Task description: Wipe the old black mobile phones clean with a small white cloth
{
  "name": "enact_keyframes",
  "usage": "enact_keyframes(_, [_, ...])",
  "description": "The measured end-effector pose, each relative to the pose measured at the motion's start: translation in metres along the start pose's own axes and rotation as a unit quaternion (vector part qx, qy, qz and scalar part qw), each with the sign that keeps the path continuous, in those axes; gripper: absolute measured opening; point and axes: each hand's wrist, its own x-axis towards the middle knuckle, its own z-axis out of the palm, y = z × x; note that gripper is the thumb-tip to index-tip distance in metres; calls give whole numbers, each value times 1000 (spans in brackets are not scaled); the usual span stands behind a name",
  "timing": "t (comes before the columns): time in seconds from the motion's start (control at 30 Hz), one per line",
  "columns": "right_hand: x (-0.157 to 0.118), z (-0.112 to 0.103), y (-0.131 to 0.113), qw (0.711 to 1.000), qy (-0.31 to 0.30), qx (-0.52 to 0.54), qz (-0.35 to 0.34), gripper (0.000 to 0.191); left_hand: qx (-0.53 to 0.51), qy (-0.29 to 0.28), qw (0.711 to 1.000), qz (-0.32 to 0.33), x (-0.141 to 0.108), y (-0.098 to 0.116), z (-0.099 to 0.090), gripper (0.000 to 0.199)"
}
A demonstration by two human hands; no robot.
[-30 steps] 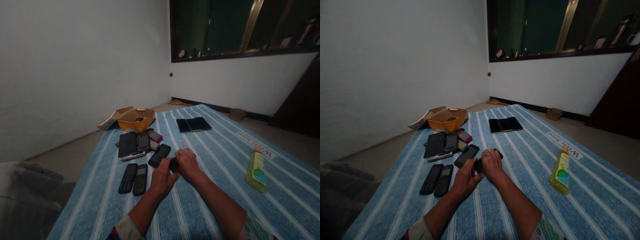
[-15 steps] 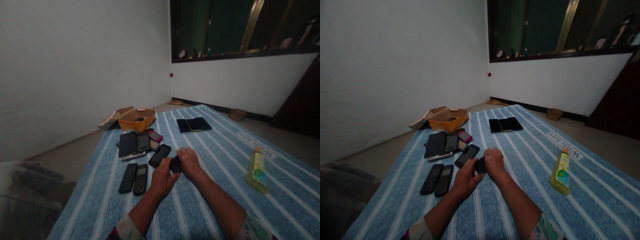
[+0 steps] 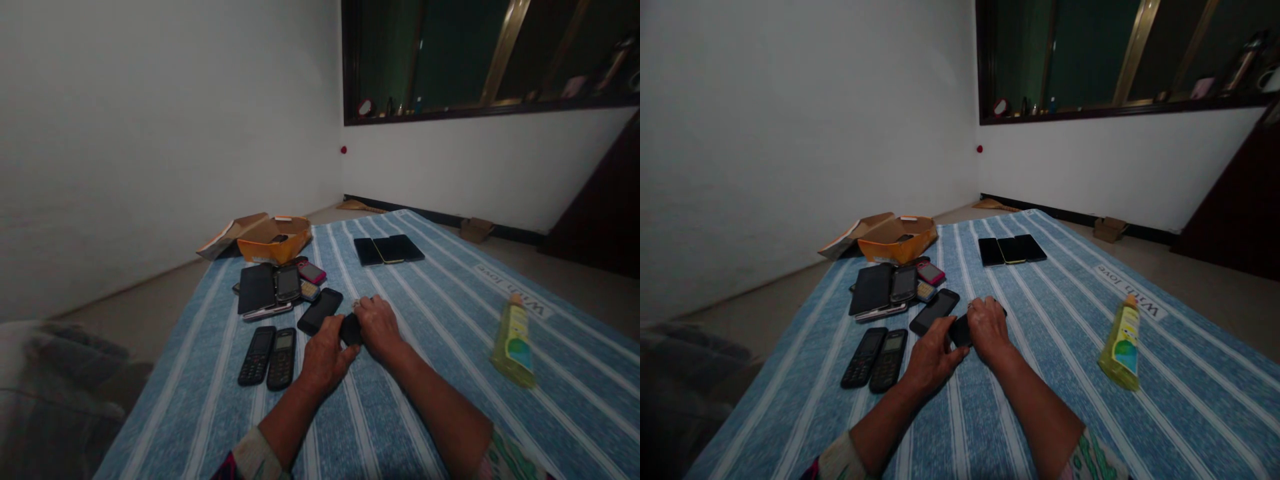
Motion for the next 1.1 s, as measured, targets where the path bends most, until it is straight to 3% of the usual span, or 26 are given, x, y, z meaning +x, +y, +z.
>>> enact_keyframes(0.1, [-2, 0, 3, 1000, 7, -5, 18, 27, 8, 5, 1000, -1, 0, 0, 0, 51])
enact_keyframes(0.3, [-11, 2, -12, 997, 9, 25, -75, 22, -13, 9, 1000, 22, 0, -2, 1, 46])
enact_keyframes(0.53, [-2, 2, 2, 1000, 12, -10, 17, 25, 0, 4, 1000, -6, 0, 2, -1, 52])
enact_keyframes(0.77, [-11, 4, -14, 997, 12, 24, -77, 22, -18, 11, 1000, 19, 1, -1, 1, 46])
enact_keyframes(1.0, [-1, 2, 4, 1000, 5, -5, 19, 25, 7, 2, 1000, -13, 0, 2, 1, 51])
enact_keyframes(1.1, [-5, 3, 2, 1000, 15, -2, -4, 26, 7, 4, 1000, -2, 1, 1, 0, 52])
